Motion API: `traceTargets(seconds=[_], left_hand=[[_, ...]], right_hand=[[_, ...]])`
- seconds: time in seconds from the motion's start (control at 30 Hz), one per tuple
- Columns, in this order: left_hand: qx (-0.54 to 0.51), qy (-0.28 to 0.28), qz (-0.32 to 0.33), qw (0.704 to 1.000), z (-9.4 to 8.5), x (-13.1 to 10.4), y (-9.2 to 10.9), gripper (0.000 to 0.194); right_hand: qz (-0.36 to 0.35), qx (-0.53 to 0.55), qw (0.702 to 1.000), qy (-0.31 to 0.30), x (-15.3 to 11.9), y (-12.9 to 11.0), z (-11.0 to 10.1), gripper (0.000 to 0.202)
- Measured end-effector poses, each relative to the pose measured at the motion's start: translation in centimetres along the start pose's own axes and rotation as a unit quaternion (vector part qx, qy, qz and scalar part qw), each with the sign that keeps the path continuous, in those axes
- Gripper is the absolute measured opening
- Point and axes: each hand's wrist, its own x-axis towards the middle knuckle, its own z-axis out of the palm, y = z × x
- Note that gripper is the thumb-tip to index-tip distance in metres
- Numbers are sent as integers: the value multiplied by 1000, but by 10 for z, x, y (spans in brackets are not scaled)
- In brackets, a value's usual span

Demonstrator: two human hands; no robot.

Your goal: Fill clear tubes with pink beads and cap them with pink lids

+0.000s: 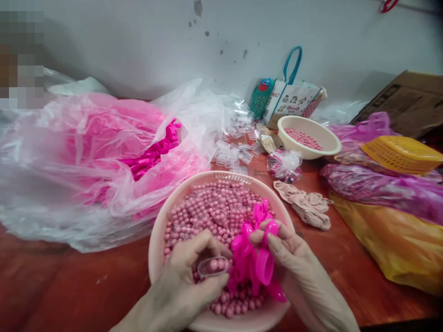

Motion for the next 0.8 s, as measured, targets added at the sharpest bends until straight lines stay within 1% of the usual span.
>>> traceTargets(seconds=[0.07,0.13,0.23,0.3,0.37,0.47,0.53,0.63,0.7,0.8], left_hand=[[-112,-21,-48,992,0,2,6,7],[-201,-32,-79,976,0,5,9,11],[-286,-28,-106,952,0,10,9,16],[-318,-22,-119,940,1,11,6,19],[-344,-22,-123,931,3,11,4,20],[-356,-13,-112,928,4,10,2,21],[-347,-7,-106,932,2,9,2,18],[-347,-26,-101,932,0,8,1,14],[-349,-41,-98,931,0,9,0,14],[-334,-49,-97,936,0,9,0,13]], right_hand=[[-51,-37,998,7,2,0,2,13],[-113,-62,991,20,5,-1,6,14],[-196,-60,977,55,10,0,14,18],[-246,-77,964,69,13,4,20,16],[-294,-139,943,64,14,11,24,15],[-327,-258,908,43,12,21,27,15],[-340,-304,889,37,9,24,26,16],[-383,-364,849,-3,7,21,20,21],[-405,-409,816,-53,7,14,14,28],[-400,-460,781,-137,12,1,7,36]])
